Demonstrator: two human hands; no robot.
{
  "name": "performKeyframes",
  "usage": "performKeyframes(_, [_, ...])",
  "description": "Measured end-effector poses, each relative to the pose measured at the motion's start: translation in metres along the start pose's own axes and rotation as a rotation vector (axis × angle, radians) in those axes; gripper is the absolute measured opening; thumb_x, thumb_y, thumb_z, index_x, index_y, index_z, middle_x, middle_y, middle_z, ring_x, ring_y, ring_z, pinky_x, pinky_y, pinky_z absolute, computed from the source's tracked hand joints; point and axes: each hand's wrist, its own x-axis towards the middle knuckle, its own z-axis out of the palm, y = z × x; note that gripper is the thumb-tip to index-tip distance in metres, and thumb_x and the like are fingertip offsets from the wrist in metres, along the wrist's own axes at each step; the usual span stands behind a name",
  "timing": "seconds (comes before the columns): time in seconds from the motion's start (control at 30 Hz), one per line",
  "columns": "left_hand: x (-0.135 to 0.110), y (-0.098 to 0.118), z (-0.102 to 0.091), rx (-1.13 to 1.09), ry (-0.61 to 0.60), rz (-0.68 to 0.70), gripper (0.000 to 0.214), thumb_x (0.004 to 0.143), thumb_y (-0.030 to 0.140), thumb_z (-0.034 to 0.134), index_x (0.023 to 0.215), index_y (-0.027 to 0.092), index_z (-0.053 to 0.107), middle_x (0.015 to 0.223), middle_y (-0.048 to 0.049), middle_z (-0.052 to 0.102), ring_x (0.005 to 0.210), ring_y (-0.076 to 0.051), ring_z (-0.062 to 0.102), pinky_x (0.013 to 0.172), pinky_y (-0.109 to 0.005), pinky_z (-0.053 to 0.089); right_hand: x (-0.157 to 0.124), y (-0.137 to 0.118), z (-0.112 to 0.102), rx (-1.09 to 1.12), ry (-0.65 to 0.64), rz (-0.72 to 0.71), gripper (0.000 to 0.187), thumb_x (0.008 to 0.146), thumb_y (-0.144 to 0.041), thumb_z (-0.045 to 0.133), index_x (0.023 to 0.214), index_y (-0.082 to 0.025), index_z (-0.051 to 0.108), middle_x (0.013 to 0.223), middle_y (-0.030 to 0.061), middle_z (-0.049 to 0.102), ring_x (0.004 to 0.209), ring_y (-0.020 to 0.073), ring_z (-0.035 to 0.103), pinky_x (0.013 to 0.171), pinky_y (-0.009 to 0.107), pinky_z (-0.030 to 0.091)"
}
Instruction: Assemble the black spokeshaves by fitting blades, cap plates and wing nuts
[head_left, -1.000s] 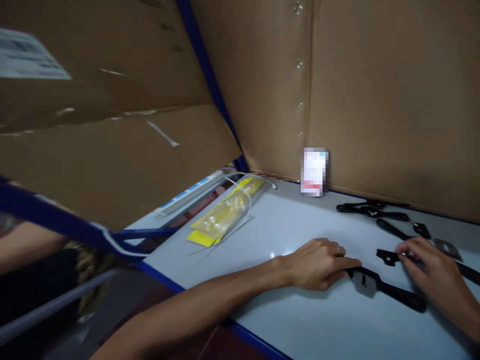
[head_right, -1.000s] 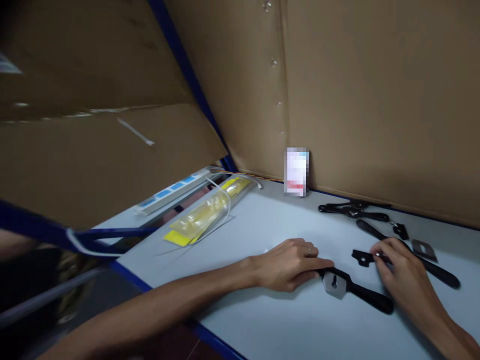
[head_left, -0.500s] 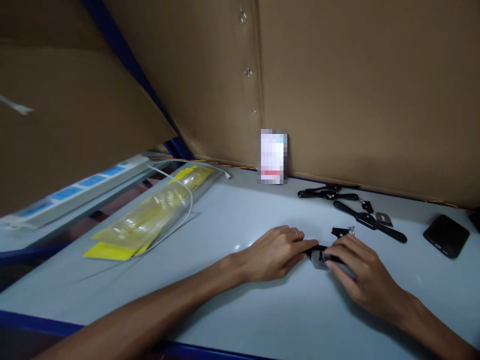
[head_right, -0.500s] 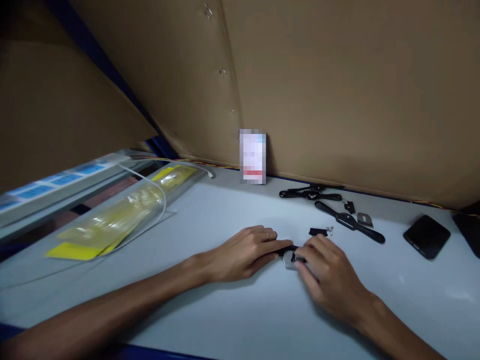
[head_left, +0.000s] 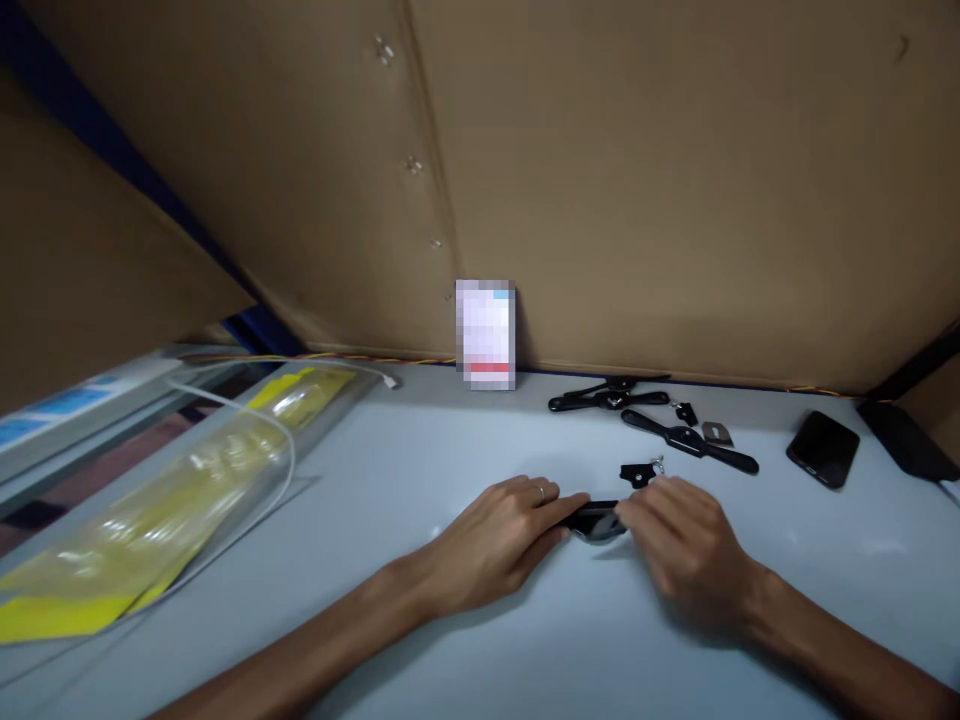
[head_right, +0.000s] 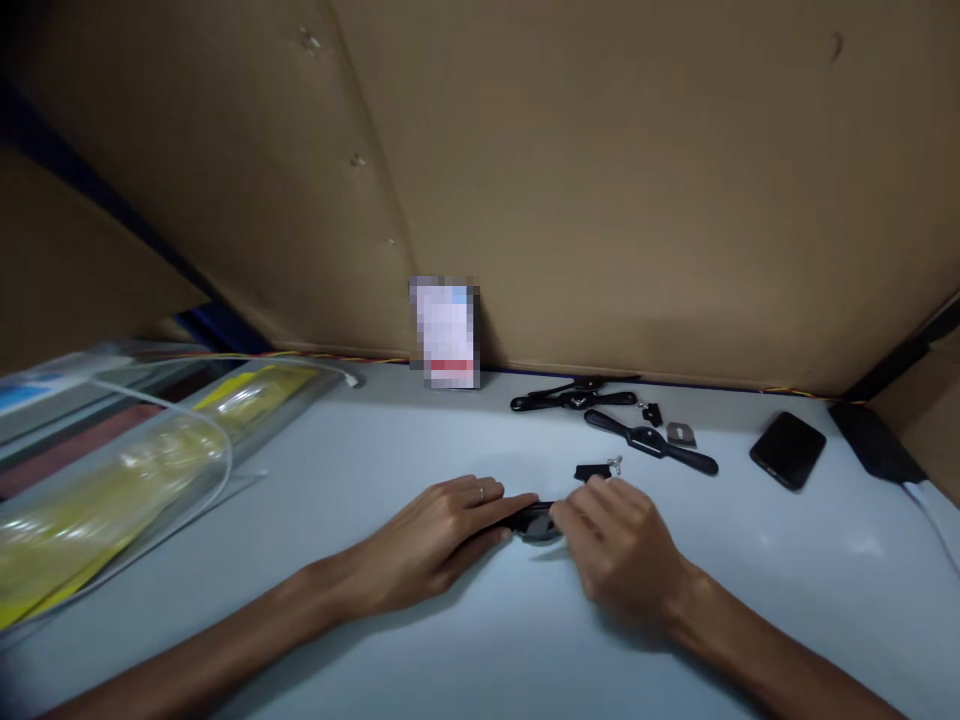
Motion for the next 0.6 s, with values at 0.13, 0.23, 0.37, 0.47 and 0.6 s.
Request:
performKeyframes(0.13, [-0.002,-0.003,0.002,-0.015,-0.008,-0.008,0.039,0.104,0.021,0.040,0.140,0.019,0.054,0.092,-0.0068,0.066,0.079,-0.023,0.063,0.069,-0.038,0.053,0.000,0.047,-0.010,0.151,-0.044,0.602,0.027,0.100,-0.026,0.045,0.085,-0.021,0.067,0.082,0.0049,0.071,0.076,0.0200,0.062,0.066,0.034,0.046])
performKeyframes(0.23, [-0.003,-0.002,0.002,-0.006,0.004,-0.021,0.038,0.104,0.021,0.039,0.139,0.019,0.055,0.093,-0.0072,0.065,0.079,-0.022,0.062,0.069,-0.038,0.055,-0.009,0.083,-0.003,0.163,-0.093,0.737,0.026,0.095,-0.023,0.048,0.077,-0.021,0.067,0.069,0.0018,0.069,0.062,0.0181,0.061,0.058,0.032,0.043])
performKeyframes(0.37, [0.000,0.002,0.003,0.002,0.029,-0.078,0.038,0.104,0.022,0.042,0.138,0.022,0.057,0.100,-0.0075,0.064,0.082,-0.019,0.064,0.072,-0.036,0.058,-0.019,0.099,0.013,0.149,-0.147,0.790,0.023,0.088,-0.018,0.053,0.072,-0.022,0.069,0.068,0.0012,0.070,0.064,0.0187,0.063,0.061,0.031,0.042])
performKeyframes(0.47, [0.005,0.008,0.007,0.035,0.036,-0.130,0.035,0.102,0.021,0.045,0.135,0.022,0.059,0.105,-0.0077,0.062,0.083,-0.019,0.065,0.074,-0.036,0.060,-0.019,0.094,0.016,0.063,-0.136,0.783,0.024,0.089,-0.019,0.051,0.077,-0.022,0.071,0.077,0.0052,0.071,0.069,0.0215,0.063,0.062,0.033,0.041])
performKeyframes(0.6, [0.024,0.018,0.013,0.125,0.059,-0.173,0.032,0.098,0.019,0.053,0.129,0.021,0.062,0.103,-0.0068,0.064,0.086,-0.020,0.067,0.075,-0.036,0.060,-0.017,0.084,0.014,-0.031,-0.114,0.699,0.026,0.095,-0.025,0.047,0.090,-0.023,0.072,0.093,0.0095,0.069,0.083,0.0255,0.064,0.070,0.037,0.044])
